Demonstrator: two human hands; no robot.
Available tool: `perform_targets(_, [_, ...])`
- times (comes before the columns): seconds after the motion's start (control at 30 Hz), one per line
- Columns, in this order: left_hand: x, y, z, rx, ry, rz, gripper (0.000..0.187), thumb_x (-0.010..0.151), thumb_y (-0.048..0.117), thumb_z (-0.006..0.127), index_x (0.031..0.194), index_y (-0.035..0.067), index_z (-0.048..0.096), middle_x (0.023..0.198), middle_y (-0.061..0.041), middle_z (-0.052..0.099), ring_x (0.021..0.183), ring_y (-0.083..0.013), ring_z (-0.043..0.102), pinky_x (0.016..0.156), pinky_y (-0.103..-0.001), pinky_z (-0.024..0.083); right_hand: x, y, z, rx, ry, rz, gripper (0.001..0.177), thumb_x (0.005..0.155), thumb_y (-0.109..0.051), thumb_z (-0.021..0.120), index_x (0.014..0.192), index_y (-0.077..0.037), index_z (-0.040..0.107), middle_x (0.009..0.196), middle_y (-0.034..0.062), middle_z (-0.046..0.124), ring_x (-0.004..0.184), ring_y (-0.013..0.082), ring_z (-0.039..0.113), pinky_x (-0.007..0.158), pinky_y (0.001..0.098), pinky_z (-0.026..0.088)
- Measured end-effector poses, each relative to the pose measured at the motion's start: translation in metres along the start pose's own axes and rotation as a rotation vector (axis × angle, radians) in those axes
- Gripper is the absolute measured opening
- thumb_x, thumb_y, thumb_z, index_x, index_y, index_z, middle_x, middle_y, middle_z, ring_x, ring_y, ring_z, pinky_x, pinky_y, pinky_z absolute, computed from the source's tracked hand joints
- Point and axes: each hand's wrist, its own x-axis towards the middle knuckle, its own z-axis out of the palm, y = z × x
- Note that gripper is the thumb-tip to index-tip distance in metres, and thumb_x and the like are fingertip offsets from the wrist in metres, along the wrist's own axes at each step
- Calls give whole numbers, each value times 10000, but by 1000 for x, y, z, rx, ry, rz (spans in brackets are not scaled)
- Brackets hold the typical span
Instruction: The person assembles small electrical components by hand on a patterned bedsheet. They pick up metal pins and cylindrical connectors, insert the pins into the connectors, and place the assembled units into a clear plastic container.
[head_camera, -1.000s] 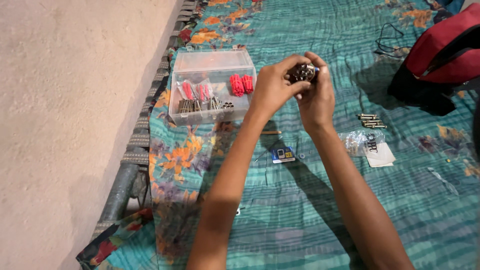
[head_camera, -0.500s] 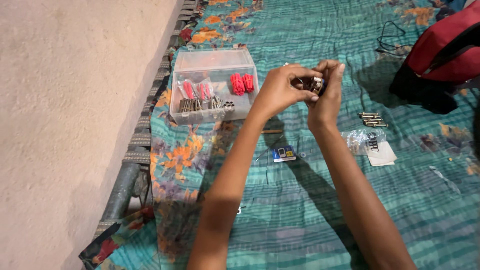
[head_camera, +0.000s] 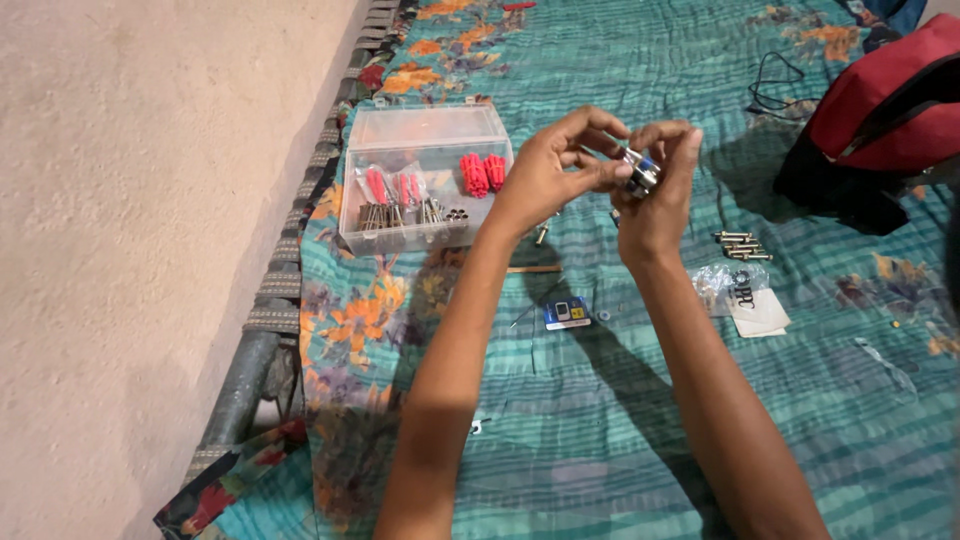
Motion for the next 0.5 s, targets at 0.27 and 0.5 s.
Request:
perform_targets(0.27, [-1, -5, 13, -116, -15, -60, 219, 886, 141, 839, 1056, 35, 751, 1066, -58, 789, 923, -129, 755, 827, -322, 649, 4, 22, -15, 107, 148, -187, 455, 1107, -545, 486, 977, -109, 480, 937, 5, 465, 773, 89, 442, 595, 245, 350])
perform_targets(0.5, [3, -28, 33, -122, 92, -29, 147, 957, 135, 784, 1059, 30, 768, 1065, -62, 790, 921, -86, 727, 818, -260, 611, 5, 14, -15, 93, 203, -201, 442, 1121, -529, 463, 995, -106, 489, 982, 21, 499, 918, 108, 524, 809, 259, 466])
